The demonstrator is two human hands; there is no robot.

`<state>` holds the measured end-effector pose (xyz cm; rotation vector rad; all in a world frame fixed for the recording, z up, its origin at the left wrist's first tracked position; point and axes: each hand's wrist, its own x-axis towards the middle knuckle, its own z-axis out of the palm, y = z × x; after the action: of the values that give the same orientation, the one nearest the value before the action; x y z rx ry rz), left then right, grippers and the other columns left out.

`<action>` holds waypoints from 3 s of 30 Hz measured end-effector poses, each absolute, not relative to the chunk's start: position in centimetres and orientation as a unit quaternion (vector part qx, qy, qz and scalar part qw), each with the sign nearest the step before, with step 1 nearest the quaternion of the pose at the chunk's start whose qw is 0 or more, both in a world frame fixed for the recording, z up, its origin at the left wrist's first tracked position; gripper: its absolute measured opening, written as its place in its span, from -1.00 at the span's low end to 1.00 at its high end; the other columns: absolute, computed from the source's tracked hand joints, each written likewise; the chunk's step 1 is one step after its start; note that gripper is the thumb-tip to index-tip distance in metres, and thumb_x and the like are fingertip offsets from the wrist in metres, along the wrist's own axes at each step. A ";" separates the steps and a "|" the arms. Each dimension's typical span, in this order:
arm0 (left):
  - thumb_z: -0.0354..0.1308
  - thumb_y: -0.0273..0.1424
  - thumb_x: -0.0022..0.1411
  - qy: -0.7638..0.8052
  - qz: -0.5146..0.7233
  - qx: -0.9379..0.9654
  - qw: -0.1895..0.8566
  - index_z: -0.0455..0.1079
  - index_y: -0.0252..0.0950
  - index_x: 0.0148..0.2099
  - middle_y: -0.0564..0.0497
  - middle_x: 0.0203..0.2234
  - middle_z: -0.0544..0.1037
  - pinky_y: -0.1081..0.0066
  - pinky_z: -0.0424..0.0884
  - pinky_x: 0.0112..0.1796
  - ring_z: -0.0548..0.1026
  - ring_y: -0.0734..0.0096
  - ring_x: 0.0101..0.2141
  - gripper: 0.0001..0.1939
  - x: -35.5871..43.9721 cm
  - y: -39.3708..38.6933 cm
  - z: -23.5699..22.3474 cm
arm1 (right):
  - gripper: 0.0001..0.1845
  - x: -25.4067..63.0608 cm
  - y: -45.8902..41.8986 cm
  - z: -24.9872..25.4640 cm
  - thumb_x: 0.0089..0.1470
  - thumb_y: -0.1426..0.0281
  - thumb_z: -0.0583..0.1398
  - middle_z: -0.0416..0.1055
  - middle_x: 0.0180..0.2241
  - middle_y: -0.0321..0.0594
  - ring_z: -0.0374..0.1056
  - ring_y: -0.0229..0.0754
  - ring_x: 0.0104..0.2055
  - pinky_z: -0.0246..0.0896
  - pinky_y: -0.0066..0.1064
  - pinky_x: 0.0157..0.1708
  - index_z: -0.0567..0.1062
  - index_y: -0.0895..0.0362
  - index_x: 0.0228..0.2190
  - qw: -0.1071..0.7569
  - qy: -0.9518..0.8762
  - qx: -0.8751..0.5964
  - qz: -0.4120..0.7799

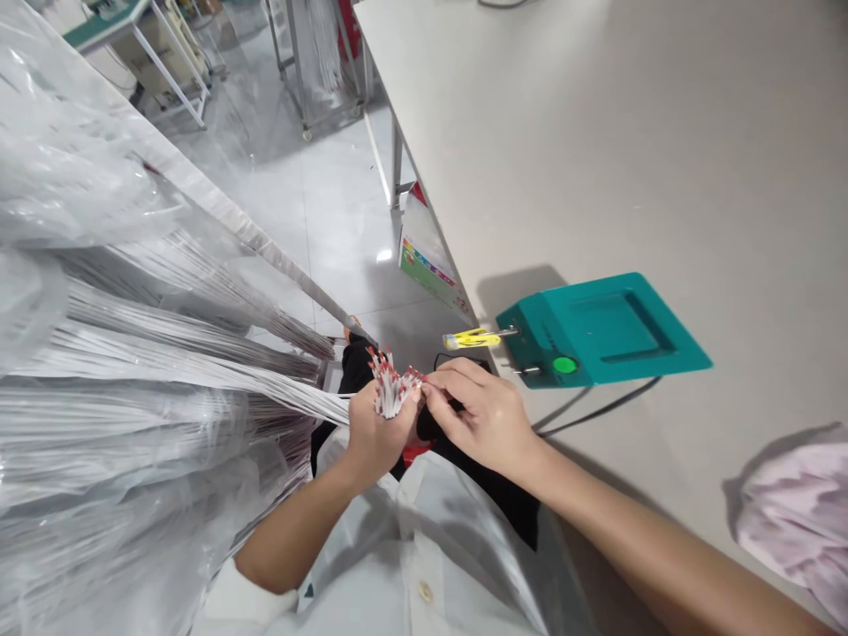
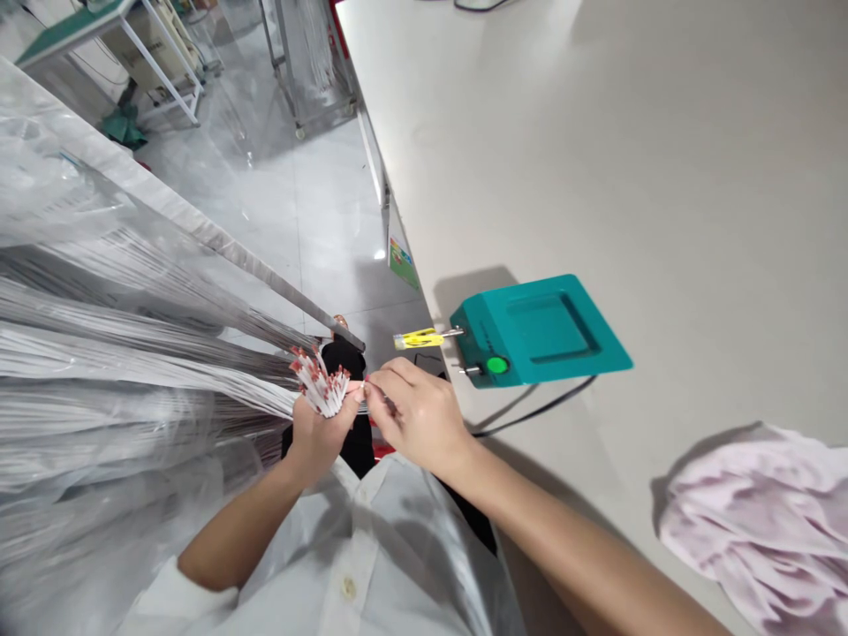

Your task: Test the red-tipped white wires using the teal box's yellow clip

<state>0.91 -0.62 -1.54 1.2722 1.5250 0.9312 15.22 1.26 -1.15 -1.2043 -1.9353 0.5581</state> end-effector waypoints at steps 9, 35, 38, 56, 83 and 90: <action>0.09 -0.45 0.07 0.576 0.386 0.611 0.382 0.40 -0.27 -0.48 0.05 -0.53 0.52 0.44 0.39 -0.31 0.48 0.42 -0.43 -0.88 0.4 0.1 -1.4 | -0.81 15.4 2.7 0.6 -0.15 0.27 0.19 0.20 -0.72 -0.40 0.04 -0.41 -0.70 0.01 -0.51 -0.68 0.43 0.16 -0.56 0.299 -0.420 -0.502 0.695; 0.17 -0.47 -0.02 0.593 0.336 0.560 0.471 0.41 -0.30 -0.12 0.01 -0.36 0.57 0.48 0.42 -0.28 0.51 0.40 -0.33 -0.66 0.5 0.3 -2.6 | -0.72 16.6 1.9 -0.8 0.11 0.45 0.00 0.40 -0.49 -0.15 0.30 -0.25 -0.50 0.13 -0.41 -0.50 0.46 0.19 -0.51 0.257 -0.857 -0.423 0.142; 0.15 -0.49 -0.02 0.592 0.312 0.571 0.476 0.44 -0.32 -0.16 0.02 -0.43 0.56 0.49 0.41 -0.34 0.50 0.41 -0.39 -0.70 0.3 0.7 -2.4 | -0.74 17.6 2.3 -0.4 0.09 0.46 0.03 0.41 -0.52 -0.17 0.29 -0.24 -0.52 0.08 -0.38 -0.50 0.45 0.18 -0.55 0.190 -0.894 -0.406 0.003; 0.17 -0.42 0.00 0.572 0.328 0.468 0.589 0.43 -0.37 -0.04 0.01 -0.55 0.54 0.59 0.25 -0.66 0.24 0.67 -0.70 -0.58 2.1 5.1 -0.5 | -0.79 22.0 7.4 1.9 0.09 0.42 0.04 0.48 -0.44 -0.15 0.28 -0.05 -0.30 -0.10 -0.21 -0.35 0.45 0.08 -0.48 0.069 -0.884 -0.458 -0.059; 0.18 -0.36 0.01 0.627 0.298 0.587 0.416 0.49 -0.29 -0.28 0.05 -0.49 0.56 0.45 0.37 -0.33 0.49 0.36 -0.40 -0.81 3.6 5.3 -1.6 | -0.66 22.3 7.7 1.2 -0.01 0.35 0.19 0.47 -0.31 -0.04 0.28 0.08 -0.17 -0.05 0.04 -0.07 0.41 0.14 -0.14 0.074 -0.885 -0.459 -0.038; 0.20 -0.37 -0.01 0.630 0.313 0.567 0.428 0.50 -0.31 -0.27 0.03 -0.48 0.56 0.41 0.37 -0.29 0.49 0.34 -0.37 -0.79 2.6 4.7 -1.7 | -0.47 22.3 7.1 1.7 -0.05 0.09 0.20 0.47 -0.23 0.04 0.31 0.14 -0.13 0.00 0.10 -0.04 0.44 0.20 -0.14 0.150 -0.887 -0.436 -0.041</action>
<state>2.62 4.75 -1.71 1.4167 1.5741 0.7818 22.26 7.09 1.66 -1.2518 -2.5467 -0.1169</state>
